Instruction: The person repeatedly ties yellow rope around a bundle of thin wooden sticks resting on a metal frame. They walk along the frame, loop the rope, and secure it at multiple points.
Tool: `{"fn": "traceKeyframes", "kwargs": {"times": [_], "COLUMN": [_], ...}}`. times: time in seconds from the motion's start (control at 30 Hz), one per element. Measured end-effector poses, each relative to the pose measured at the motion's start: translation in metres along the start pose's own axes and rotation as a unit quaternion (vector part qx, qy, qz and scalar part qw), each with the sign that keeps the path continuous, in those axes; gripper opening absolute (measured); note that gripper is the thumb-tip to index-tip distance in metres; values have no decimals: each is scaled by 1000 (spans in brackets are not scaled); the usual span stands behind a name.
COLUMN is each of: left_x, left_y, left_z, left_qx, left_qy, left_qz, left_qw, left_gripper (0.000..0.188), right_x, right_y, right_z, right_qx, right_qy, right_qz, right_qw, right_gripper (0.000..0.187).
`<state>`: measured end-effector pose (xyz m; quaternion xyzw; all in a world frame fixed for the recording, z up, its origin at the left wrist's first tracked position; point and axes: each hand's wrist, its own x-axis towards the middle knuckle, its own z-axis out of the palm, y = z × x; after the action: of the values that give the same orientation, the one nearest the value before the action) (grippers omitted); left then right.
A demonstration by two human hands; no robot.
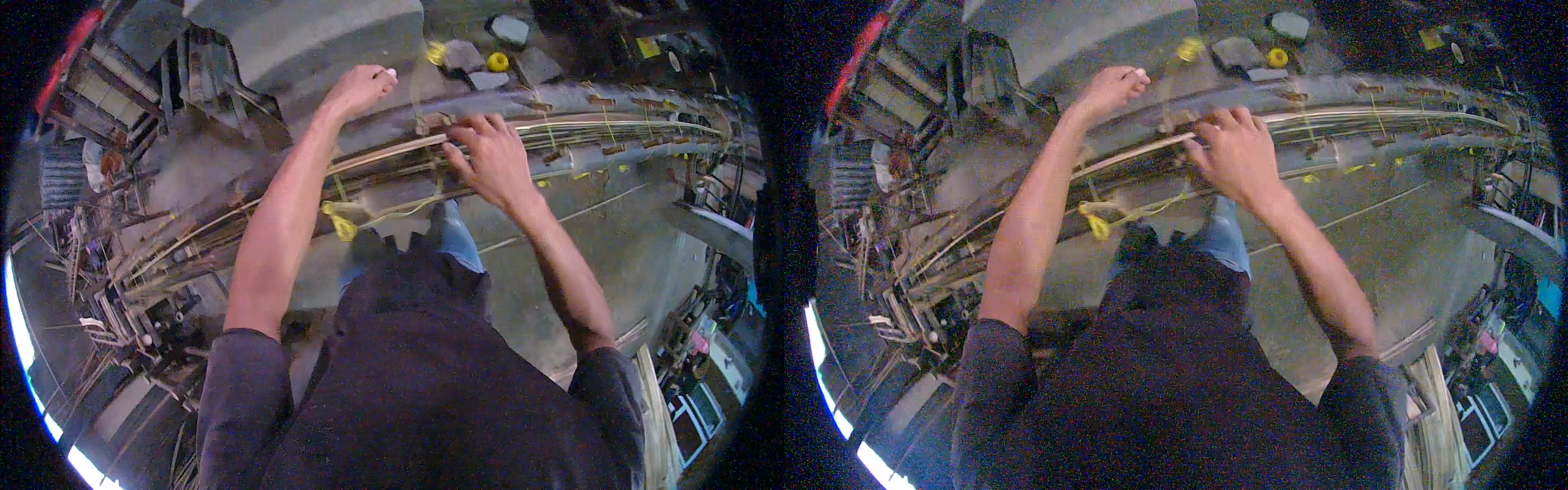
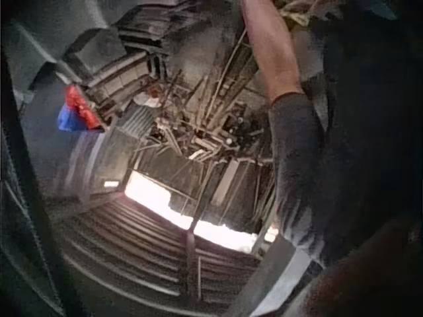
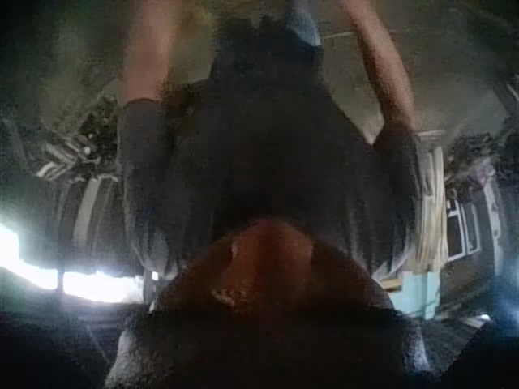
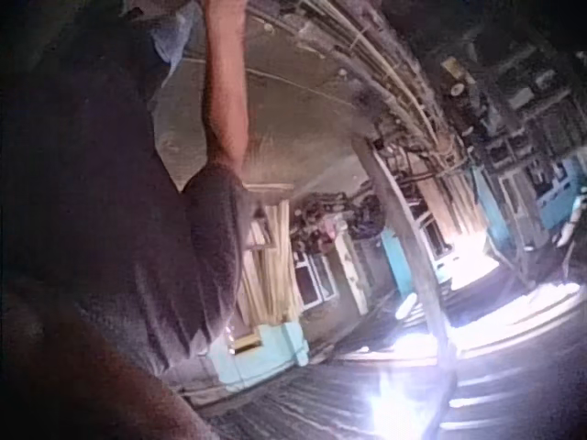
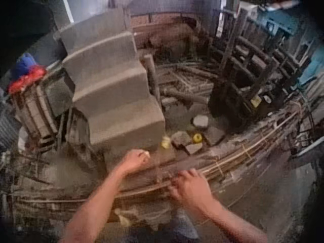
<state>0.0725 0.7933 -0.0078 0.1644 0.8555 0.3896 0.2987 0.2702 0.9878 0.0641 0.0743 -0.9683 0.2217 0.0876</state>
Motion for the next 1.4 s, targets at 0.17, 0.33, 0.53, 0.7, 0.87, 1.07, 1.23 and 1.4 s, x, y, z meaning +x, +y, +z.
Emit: {"fn": "traceKeyframes", "kwargs": {"times": [0.17,0.33,0.53,0.7,0.87,1.07,1.23,1.4], "left_x": [-97,-155,-143,-176,-197,-188,-184,-192], "left_y": [-43,-72,-27,-32,-71,-73,-60,-54], "left_z": [-110,-97,-121,-79,9,18,13,9], "left_qx": [146,276,352,103,186,177,230,148], "left_qy": [25,-116,97,208,236,299,222,239], "left_qz": [183,350,419,222,183,192,170,120], "left_qw": [972,888,831,947,936,918,932,952], "left_gripper": [34,37,38,29,13,20,19,21], "right_x": [-65,-217,-114,-70,100,193,156,-18], "right_y": [-57,-90,-213,-162,-244,-167,-104,-171], "right_z": [-21,42,107,104,-47,57,141,78], "right_qx": [211,271,600,364,-77,80,454,358], "right_qy": [110,-60,-33,-131,-277,-219,-85,-270], "right_qz": [228,440,498,220,-209,-69,140,-58], "right_qw": [944,854,626,896,935,970,876,892], "right_gripper": [16,19,39,19,13,45,42,16]}}
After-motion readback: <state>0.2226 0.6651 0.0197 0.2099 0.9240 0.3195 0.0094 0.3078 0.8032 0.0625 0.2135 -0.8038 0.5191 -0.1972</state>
